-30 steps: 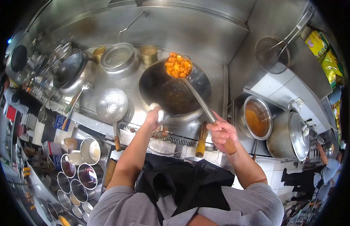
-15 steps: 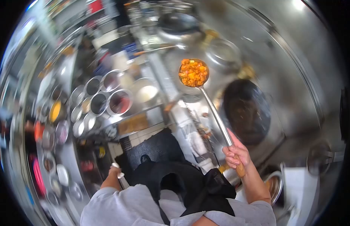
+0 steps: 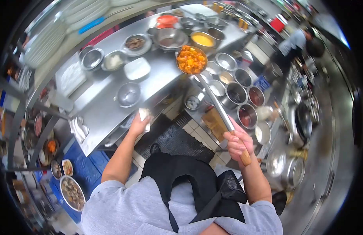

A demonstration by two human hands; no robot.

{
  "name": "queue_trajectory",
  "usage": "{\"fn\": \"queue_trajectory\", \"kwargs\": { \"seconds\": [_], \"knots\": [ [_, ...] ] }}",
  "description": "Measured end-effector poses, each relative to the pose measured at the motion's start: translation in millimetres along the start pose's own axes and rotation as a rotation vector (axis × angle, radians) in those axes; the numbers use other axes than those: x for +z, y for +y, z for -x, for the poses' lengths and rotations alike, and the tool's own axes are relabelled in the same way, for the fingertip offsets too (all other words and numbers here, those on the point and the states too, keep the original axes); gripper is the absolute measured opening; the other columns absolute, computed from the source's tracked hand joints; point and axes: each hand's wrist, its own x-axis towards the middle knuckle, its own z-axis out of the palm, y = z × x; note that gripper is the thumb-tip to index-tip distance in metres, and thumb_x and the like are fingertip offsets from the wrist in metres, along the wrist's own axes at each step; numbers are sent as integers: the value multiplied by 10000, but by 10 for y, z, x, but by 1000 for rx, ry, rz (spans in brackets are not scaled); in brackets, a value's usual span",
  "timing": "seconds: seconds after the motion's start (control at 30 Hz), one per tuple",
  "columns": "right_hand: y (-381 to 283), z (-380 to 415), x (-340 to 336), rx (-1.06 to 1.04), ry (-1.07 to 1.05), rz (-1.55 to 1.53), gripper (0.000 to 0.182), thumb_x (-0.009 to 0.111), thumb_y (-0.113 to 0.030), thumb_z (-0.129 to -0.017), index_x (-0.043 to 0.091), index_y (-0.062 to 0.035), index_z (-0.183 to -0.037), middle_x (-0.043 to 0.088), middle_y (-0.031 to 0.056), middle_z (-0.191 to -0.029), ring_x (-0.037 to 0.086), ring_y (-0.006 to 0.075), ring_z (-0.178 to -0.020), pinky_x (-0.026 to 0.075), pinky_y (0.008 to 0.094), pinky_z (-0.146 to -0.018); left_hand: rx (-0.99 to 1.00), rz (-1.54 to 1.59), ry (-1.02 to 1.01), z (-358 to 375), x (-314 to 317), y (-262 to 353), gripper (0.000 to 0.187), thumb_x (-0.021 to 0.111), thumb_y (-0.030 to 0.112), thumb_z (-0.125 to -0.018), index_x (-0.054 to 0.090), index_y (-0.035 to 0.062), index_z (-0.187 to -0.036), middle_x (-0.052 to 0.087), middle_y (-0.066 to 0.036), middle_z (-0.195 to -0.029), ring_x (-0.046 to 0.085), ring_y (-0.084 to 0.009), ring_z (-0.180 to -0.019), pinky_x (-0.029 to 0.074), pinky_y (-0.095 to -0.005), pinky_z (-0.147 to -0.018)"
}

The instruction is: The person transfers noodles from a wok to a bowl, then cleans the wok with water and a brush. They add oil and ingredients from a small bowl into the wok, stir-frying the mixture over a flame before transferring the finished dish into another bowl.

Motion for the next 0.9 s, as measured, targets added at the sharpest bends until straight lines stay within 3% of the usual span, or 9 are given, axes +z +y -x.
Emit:
{"fn": "queue_trajectory", "kwargs": {
  "seconds": [0.13,0.33,0.37,0.4,0.47,0.6,0.7,0.8,0.9],
  "knots": [
    [176,-1119,63,178,5,58,618,438,-70,-1002,205,-209,-1556,439,55,-822,448,65,-489,431,239,-425,-31,201,83,156,-779,-43,455,674,239,-898,524,-1,-1254,653,-100,-1092,606,-183,-986,484,-337,-889],
    [336,-2287,77,360,58,342,584,445,-78,-1001,269,-238,-1534,478,75,-819,443,79,-481,403,228,-415,-66,356,8,359,-1019,-49,479,673,263,-901,512,11,-1276,648,-96,-1114,601,-168,-985,489,-331,-882],
    [365,-2401,66,371,88,456,634,471,-89,-985,230,-254,-1547,482,71,-792,435,88,-473,398,236,-415,-34,404,-12,392,-954,-31,492,677,282,-901,512,16,-1280,651,-101,-1135,607,-173,-1016,487,-335,-901],
    [381,-2490,34,388,88,466,634,471,-89,-985,230,-254,-1547,482,71,-792,435,88,-473,398,236,-415,-105,373,-128,388,-950,54,452,644,162,-909,496,8,-1307,654,-102,-1196,620,-192,-1131,454,-338,-1003],
    [319,-2642,6,397,170,812,706,497,-89,-958,179,-263,-1564,476,57,-766,433,97,-471,407,254,-421,-4,479,-176,218,-667,-126,490,666,222,-896,499,9,-1304,653,-121,-1195,623,-217,-1138,455,-352,-1002],
    [364,-2773,-46,417,245,1122,786,503,-41,-931,118,-252,-1583,480,47,-722,447,110,-466,423,273,-429,-17,142,-168,-254,-224,-392,761,677,431,-859,370,2,-1407,617,-263,-1205,612,-403,-1132,470,-430,-966],
    [401,-2786,-123,383,243,1464,790,489,-23,-933,101,-239,-1586,474,35,-697,447,111,-460,431,273,-436,-137,22,-285,-669,-296,147,832,659,438,-868,282,-6,-1462,599,-310,-1217,605,-437,-1129,468,-450,-968],
    [288,-2833,-116,417,272,1193,794,475,-17,-937,78,-232,-1589,477,21,-681,457,107,-465,433,268,-443,-72,-144,-328,-973,-163,106,873,655,417,-871,217,-18,-1489,590,-333,-1218,597,-453,-1130,463,-460,-979],
    [402,-2838,-202,401,280,1467,802,469,-6,-937,74,-248,-1591,485,12,-679,472,106,-478,434,265,-453,-190,-119,-209,-1124,-140,37,930,654,427,-864,170,-41,-1507,571,-332,-1257,588,-440,-1156,452,-446,-1005]
  ]
}}
